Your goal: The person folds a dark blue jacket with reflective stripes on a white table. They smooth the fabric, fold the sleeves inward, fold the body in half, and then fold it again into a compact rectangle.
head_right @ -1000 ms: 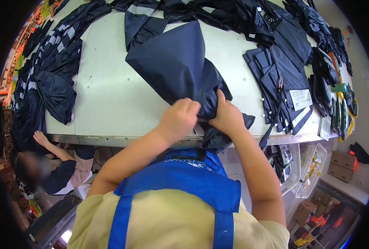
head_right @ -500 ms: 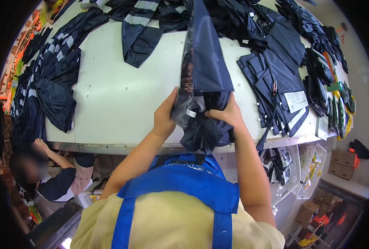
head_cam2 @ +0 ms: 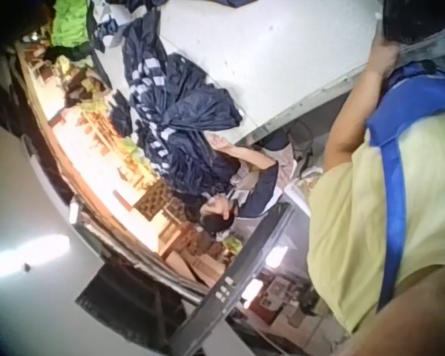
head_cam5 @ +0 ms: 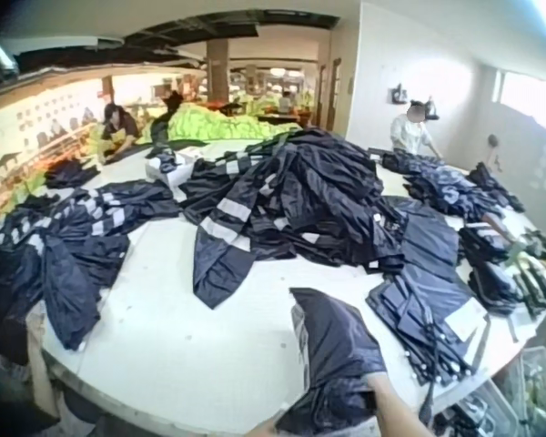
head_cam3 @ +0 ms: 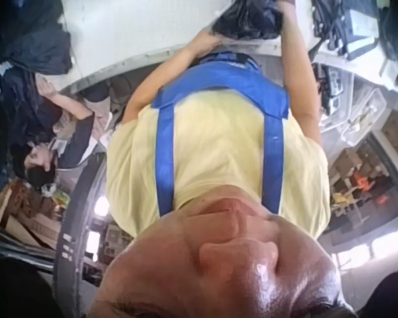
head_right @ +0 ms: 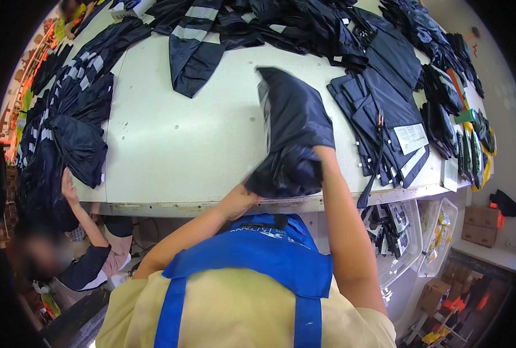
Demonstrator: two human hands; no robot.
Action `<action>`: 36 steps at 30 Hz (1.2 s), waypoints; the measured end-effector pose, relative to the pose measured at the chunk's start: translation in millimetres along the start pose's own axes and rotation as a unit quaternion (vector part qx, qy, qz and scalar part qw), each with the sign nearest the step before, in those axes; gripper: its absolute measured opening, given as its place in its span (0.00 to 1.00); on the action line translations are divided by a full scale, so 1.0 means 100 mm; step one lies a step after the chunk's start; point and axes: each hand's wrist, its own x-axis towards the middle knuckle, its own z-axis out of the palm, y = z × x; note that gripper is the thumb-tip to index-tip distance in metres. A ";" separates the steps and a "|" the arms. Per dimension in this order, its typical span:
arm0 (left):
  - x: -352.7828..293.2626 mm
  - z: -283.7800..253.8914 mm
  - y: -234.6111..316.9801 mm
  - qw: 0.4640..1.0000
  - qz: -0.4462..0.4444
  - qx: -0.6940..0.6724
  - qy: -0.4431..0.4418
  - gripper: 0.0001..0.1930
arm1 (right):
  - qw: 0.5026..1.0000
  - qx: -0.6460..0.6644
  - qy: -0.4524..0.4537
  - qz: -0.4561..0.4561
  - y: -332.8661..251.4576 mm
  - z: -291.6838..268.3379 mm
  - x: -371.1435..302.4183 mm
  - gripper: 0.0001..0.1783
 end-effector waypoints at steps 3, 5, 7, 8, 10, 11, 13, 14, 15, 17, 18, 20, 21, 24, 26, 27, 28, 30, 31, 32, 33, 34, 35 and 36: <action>-0.06 -0.22 -0.19 0.938 -0.054 -0.332 -0.078 0.22 | 0.998 -0.056 0.024 -0.023 -1.01 -0.11 -0.34 0.23; 0.10 -0.36 -0.42 0.940 -0.077 -0.326 -0.068 0.26 | 0.990 -0.103 0.043 -0.082 -1.05 -0.05 -0.45 0.28; 0.25 -0.35 -0.43 0.951 -0.147 -0.270 -0.011 0.31 | 0.978 -0.153 0.056 -0.130 -1.43 0.01 -0.50 0.30; 0.22 -0.12 0.03 0.966 -0.140 -0.216 -0.020 0.36 | 0.991 -0.095 0.014 -0.093 -1.39 0.00 -0.51 0.31; 0.31 0.04 0.03 0.974 -0.063 -0.219 -0.008 0.38 | 0.978 -0.161 -0.046 -0.126 -1.33 0.04 -0.48 0.29; 0.36 0.09 0.04 0.975 -0.023 -0.220 -0.002 0.39 | 0.968 -0.193 -0.074 -0.144 -1.30 0.04 -0.42 0.29; 0.45 0.14 0.05 0.984 0.001 -0.163 0.069 0.42 | 0.962 -0.186 -0.105 -0.169 -1.21 0.00 -0.26 0.27; 0.48 0.17 0.04 0.985 0.009 -0.136 0.102 0.44 | 0.967 -0.185 -0.136 -0.114 -1.17 -0.08 -0.20 0.28; 0.51 0.17 0.06 0.984 0.021 -0.107 0.139 0.47 | 0.967 -0.182 -0.166 -0.064 -1.21 -0.14 -0.15 0.28; 0.58 0.11 0.08 0.987 0.026 -0.072 0.140 0.49 | 0.961 -0.204 -0.167 -0.084 -1.30 -0.27 -0.18 0.27; 0.62 0.09 0.04 0.987 0.024 -0.074 0.144 0.51 | 0.947 -0.256 -0.183 -0.068 -1.32 -0.30 -0.20 0.26; 0.63 0.10 0.06 0.986 0.011 -0.077 0.148 0.52 | 0.913 -0.327 -0.224 -0.096 -1.41 -0.37 -0.19 0.25; 0.57 0.11 0.12 0.986 -0.001 -0.080 0.148 0.52 | 0.893 -0.347 -0.250 -0.140 -1.50 -0.41 -0.18 0.25; 0.51 0.13 0.17 0.987 0.011 -0.084 0.139 0.53 | 0.894 -0.313 -0.260 -0.189 -1.40 -0.38 -0.11 0.27; 0.48 0.15 0.20 0.986 0.001 -0.110 0.123 0.55 | 0.936 -0.229 -0.227 -0.144 -1.14 -0.26 -0.07 0.28; 0.45 0.18 0.26 0.984 -0.019 -0.136 0.110 0.56 | 0.960 -0.172 -0.199 -0.097 -1.01 -0.19 -0.07 0.28; 0.46 0.19 0.31 0.981 -0.039 -0.161 0.097 0.57 | 0.978 -0.115 -0.170 -0.050 -0.89 -0.16 -0.06 0.29; 0.48 0.10 0.29 0.988 -0.036 -0.128 0.074 0.58 | 0.974 -0.112 -0.197 -0.029 -1.02 -0.14 -0.02 0.29; 0.49 0.05 0.28 0.991 -0.035 -0.111 0.063 0.59 | 0.968 -0.100 -0.228 -0.016 -1.09 -0.15 0.03 0.29; 0.50 0.02 0.29 0.991 -0.042 -0.109 0.069 0.59 | 0.980 -0.042 -0.194 -0.027 -1.07 -0.07 0.06 0.29; 0.52 0.00 0.31 0.992 -0.036 -0.102 0.066 0.59 | 0.987 0.015 -0.159 -0.031 -1.03 0.03 0.06 0.29; 0.54 -0.02 0.35 0.993 -0.029 -0.095 0.063 0.58 | 0.989 0.071 -0.122 -0.043 -0.99 0.12 0.08 0.29; 0.52 -0.03 0.38 0.994 -0.028 -0.089 0.064 0.58 | 0.989 0.088 -0.105 -0.057 -1.00 0.19 0.08 0.29; 0.51 -0.03 0.46 0.994 -0.036 -0.074 0.074 0.60 | 0.989 0.090 -0.092 -0.075 -1.06 0.27 0.06 0.29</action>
